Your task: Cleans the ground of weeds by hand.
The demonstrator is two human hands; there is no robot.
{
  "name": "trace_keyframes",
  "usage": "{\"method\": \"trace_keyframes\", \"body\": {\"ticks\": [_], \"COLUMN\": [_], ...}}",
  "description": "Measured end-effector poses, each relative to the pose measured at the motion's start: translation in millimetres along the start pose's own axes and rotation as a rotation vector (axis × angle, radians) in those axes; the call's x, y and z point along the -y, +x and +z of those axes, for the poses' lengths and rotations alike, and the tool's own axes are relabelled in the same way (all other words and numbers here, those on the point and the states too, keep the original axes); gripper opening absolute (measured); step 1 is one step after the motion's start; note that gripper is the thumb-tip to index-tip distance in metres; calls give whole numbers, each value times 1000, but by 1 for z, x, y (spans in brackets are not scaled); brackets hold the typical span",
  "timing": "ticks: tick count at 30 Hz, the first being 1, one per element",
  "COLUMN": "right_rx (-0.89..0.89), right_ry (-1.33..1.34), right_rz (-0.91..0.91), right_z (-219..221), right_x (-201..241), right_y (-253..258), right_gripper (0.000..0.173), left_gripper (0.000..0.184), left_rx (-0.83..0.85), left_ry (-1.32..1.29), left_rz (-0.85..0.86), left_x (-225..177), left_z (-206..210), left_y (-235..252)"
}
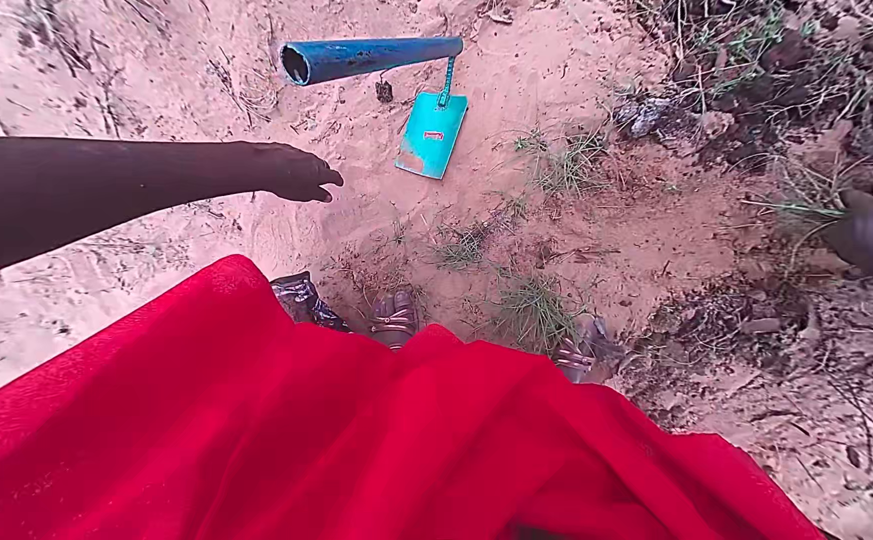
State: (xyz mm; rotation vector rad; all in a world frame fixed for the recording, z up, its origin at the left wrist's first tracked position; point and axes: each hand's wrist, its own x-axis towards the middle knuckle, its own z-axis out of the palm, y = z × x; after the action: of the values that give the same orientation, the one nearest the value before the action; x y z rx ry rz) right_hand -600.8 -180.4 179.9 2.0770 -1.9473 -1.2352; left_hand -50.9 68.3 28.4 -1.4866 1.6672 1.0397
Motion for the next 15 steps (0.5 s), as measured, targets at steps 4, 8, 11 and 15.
{"method": "trace_keyframes", "body": {"ticks": [4,8,11,15], "right_rx": [-236,-84,-49,-29], "right_ry": [344,364,442,702], "right_rz": [-450,-534,-286,-9], "right_z": [93,111,100,85], "right_x": [74,198,249,274], "right_y": [57,23,22,32], "right_gripper": [29,32,43,50], "left_gripper": [48,48,47,47], "left_rx": [55,15,21,61], "left_ry": [38,32,18,41], "left_rz": [-14,15,15,-1], "left_x": [2,-1,-3,-1], "left_z": [4,7,8,8], "left_y": [2,2,2,4]}}
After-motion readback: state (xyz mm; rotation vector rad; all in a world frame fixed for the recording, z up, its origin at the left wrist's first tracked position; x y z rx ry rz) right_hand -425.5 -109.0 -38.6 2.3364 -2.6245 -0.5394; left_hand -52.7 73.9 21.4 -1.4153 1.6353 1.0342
